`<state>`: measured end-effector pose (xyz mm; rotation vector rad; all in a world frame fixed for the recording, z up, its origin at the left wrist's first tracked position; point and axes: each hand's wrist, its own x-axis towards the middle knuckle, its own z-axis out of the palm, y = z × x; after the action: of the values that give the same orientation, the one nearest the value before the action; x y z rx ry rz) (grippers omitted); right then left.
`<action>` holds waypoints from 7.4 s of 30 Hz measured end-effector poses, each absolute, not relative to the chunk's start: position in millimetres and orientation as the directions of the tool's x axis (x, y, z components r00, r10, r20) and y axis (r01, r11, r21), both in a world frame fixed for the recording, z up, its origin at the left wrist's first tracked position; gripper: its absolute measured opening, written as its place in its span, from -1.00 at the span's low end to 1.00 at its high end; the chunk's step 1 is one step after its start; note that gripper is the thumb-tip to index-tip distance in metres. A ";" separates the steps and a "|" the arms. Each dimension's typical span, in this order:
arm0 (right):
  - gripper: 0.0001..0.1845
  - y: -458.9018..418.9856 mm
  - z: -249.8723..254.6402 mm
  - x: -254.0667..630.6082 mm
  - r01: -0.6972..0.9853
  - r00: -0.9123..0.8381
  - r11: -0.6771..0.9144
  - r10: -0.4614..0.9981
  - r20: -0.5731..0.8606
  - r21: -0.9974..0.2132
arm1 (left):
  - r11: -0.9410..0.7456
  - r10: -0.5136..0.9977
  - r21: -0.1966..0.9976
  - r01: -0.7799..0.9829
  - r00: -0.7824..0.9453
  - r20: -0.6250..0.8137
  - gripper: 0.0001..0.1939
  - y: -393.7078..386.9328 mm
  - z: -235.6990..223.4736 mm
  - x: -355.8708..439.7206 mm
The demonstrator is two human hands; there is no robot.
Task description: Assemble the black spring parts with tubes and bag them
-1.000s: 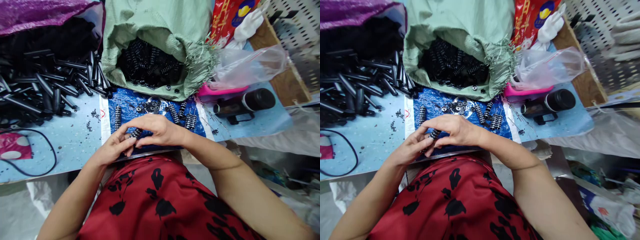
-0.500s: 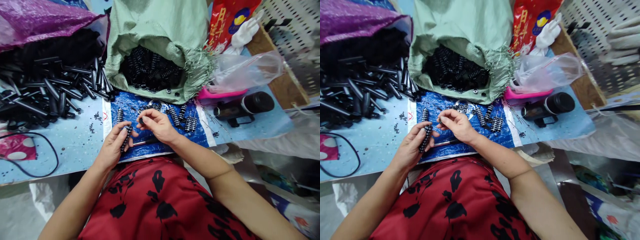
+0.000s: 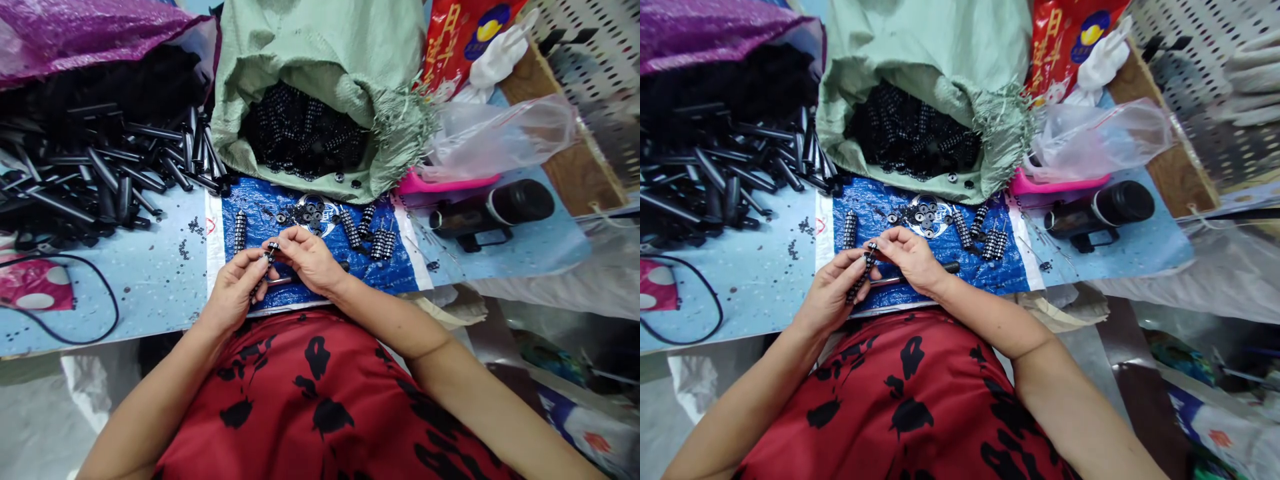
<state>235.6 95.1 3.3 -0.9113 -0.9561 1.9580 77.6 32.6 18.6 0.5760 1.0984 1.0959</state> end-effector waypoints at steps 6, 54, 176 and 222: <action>-0.39 91.9 0.1 245.7 0.073 -0.454 0.252 0.870 0.193 -0.965 | 0.376 0.896 0.756 -0.536 0.002 -0.444 -0.58 31.8 20.3 84.6; -0.49 300.8 40.6 276.8 0.692 -0.645 0.662 0.746 -0.165 0.289 | 0.242 0.967 0.970 -0.002 -0.084 -0.241 -0.57 52.0 30.1 58.3; 0.00 126.0 -1.8 264.3 0.396 -0.720 0.679 0.647 0.250 -0.618 | 0.097 0.925 0.990 -0.106 -0.358 -0.129 -0.65 37.2 23.8 76.3; -0.60 134.2 8.6 311.3 0.110 -0.452 0.074 0.892 0.017 -0.991 | 0.487 0.864 0.775 -0.404 0.090 -0.496 -0.51 50.5 27.8 113.5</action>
<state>311.3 134.2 8.6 -1.0076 -1.6677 1.4454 113.5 50.5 27.8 0.5107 1.1153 1.0056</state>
